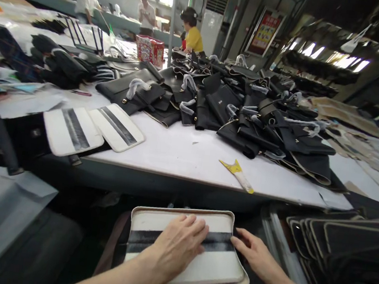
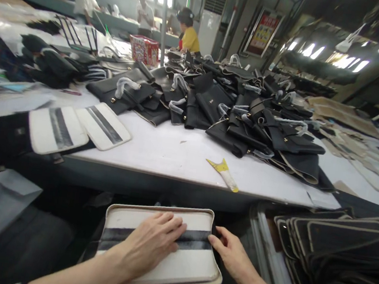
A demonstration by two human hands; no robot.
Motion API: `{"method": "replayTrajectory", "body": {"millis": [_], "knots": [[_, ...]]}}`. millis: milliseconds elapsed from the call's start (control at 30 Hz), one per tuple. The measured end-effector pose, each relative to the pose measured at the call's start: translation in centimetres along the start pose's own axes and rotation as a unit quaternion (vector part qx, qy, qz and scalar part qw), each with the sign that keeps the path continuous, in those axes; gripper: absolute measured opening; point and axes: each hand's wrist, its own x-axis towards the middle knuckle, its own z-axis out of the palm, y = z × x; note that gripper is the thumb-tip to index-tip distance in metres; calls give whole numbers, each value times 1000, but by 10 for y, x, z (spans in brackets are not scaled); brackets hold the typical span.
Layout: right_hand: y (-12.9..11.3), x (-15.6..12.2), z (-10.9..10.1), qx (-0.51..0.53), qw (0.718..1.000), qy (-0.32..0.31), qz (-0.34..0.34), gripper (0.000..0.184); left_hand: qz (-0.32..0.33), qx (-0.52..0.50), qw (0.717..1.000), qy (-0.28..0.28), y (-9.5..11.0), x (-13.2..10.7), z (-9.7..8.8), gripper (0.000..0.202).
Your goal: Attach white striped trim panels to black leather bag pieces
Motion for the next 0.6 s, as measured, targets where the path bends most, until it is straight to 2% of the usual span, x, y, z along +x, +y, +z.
{"method": "replayTrajectory", "body": {"millis": [33, 100, 200, 267, 367, 500, 567, 600], "knots": [[-6, -1, 1, -14, 1000, 8, -14, 48, -10, 18, 1000, -1, 2, 6, 4, 29], [-23, -2, 0, -41, 995, 65, -66, 43, -33, 41, 999, 4, 4, 16, 11, 29], [-49, 5, -8, -30, 980, 129, -151, 37, -41, 71, 997, -6, 7, 23, 14, 30], [-53, 21, -15, 11, 982, 129, -135, 39, -35, 87, 995, -13, 9, 27, 15, 28], [-37, 56, -14, 73, 993, 73, -56, 48, -25, 102, 994, -9, 12, 32, 18, 18], [-12, 94, 22, 98, 995, -10, -16, 53, -15, 95, 995, -4, 13, 39, 18, 10], [-13, 104, 45, 107, 994, -5, -13, 49, -16, 76, 997, 7, 12, 43, 18, 7], [-16, 107, 54, 114, 993, 17, -15, 46, -18, 66, 998, 15, 11, 45, 18, 6]]}}
